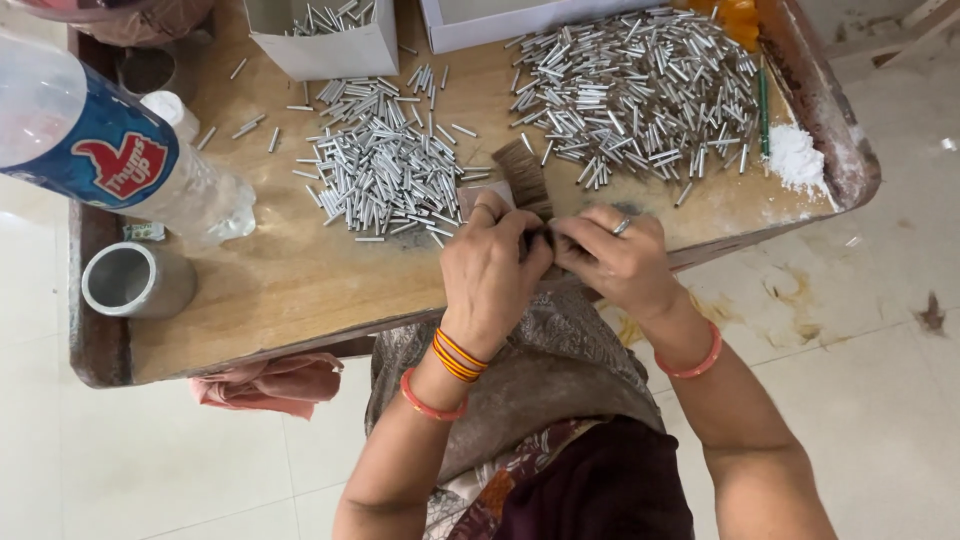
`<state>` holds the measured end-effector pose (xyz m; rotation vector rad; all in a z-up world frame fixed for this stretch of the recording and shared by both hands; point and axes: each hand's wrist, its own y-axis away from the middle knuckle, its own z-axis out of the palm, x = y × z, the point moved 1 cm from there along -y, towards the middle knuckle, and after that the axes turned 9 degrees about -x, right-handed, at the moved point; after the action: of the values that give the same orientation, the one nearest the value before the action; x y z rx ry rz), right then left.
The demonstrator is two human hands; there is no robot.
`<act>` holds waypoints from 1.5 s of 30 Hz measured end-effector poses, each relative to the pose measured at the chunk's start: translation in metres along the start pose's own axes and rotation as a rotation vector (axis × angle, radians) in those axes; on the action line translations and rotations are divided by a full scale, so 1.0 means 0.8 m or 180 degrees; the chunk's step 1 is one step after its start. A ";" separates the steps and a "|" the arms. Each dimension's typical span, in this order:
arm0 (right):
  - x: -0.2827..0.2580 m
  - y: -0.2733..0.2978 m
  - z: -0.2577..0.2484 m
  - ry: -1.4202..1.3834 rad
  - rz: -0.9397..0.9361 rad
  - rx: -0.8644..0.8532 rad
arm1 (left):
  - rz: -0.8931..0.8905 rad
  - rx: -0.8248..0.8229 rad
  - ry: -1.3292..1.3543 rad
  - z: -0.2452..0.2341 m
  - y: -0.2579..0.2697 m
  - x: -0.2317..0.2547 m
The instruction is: The person is manually inspecting and sorting a large quantity of small metal rods or pins on a workbench.
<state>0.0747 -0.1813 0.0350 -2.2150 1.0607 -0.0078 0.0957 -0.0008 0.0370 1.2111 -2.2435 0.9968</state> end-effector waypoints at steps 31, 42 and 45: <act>-0.099 0.035 -0.072 0.0980 -0.0659 -0.0308 | -0.0569 0.0128 0.4780 0.040 0.101 0.041; -0.113 0.064 0.006 -0.1894 0.0655 0.0700 | -0.1252 0.0234 0.5857 0.029 0.121 0.024; -0.103 0.066 0.022 -0.1606 0.0628 0.0682 | -0.1137 0.0105 0.5227 0.030 0.126 0.002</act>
<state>-0.0119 -0.1374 0.0133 -1.7778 0.9338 0.4765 0.0102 0.0176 -0.0178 0.3462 -0.6853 1.1576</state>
